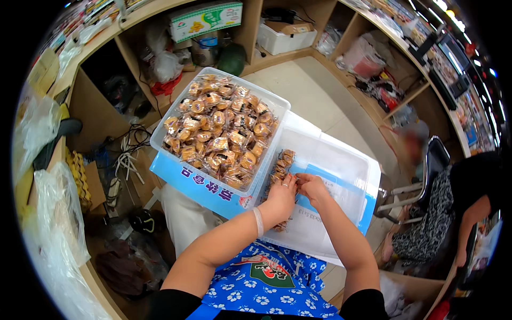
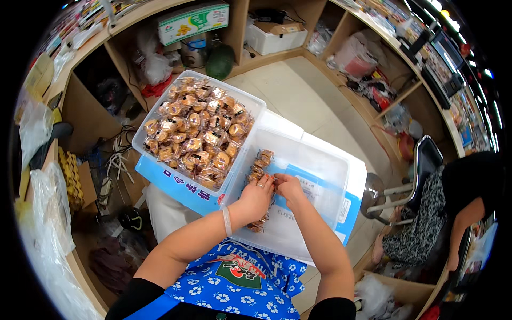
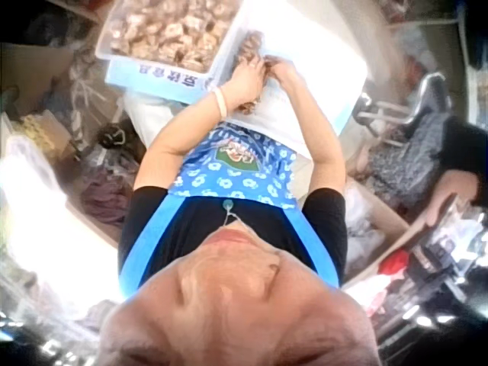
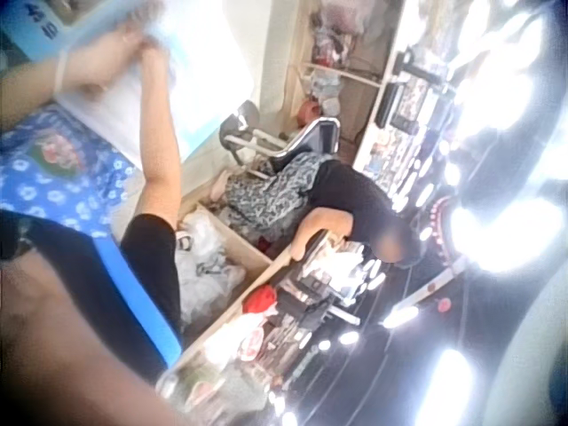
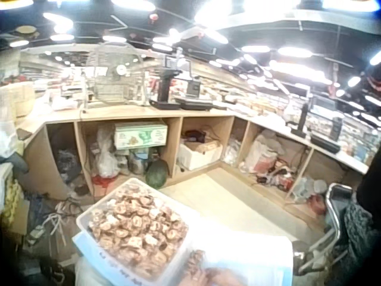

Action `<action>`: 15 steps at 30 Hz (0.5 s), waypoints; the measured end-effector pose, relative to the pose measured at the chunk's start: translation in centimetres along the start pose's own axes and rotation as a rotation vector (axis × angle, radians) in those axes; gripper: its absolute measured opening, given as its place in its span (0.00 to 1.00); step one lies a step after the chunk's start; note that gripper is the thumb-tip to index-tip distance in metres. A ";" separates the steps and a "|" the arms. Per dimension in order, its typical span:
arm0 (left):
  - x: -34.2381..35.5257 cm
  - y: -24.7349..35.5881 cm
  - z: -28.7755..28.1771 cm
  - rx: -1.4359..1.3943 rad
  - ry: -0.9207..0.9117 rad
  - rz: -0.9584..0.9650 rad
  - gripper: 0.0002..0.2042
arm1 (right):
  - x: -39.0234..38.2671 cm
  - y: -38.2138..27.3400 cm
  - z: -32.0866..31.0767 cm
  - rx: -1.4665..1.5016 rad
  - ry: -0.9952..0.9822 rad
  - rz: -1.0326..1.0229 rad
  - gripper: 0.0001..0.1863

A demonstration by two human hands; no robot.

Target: The person sorts small packaged food items from a large container into organized rows in a shallow tray by hand.

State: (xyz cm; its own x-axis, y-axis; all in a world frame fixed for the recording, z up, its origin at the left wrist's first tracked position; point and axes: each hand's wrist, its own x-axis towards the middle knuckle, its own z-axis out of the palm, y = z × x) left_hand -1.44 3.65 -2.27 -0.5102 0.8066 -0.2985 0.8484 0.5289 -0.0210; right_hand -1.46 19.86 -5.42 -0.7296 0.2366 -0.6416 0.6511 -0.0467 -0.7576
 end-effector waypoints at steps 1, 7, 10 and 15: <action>0.1 0.1 0.0 -0.041 -0.014 -0.021 0.29 | -0.2 -0.3 -0.1 -0.016 0.014 0.020 0.26; 0.1 0.2 -0.2 -0.044 -0.042 -0.001 0.28 | -3.6 -5.6 2.9 -0.518 0.350 -0.862 0.15; 4.8 1.6 8.7 -0.526 0.321 -0.064 0.23 | -6.4 -10.0 7.2 -0.780 0.160 -1.334 0.14; 1.2 1.3 5.6 -0.439 0.718 -0.077 0.19 | -7.1 -11.6 12.7 -1.253 0.093 -1.280 0.15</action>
State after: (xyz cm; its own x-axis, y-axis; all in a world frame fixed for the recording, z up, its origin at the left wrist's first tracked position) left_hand -0.16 3.85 -7.99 -0.6559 0.6575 0.3708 0.7516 0.5237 0.4009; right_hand -6.52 6.41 6.43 -0.8723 -0.4184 0.2530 -0.4652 0.8695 -0.1659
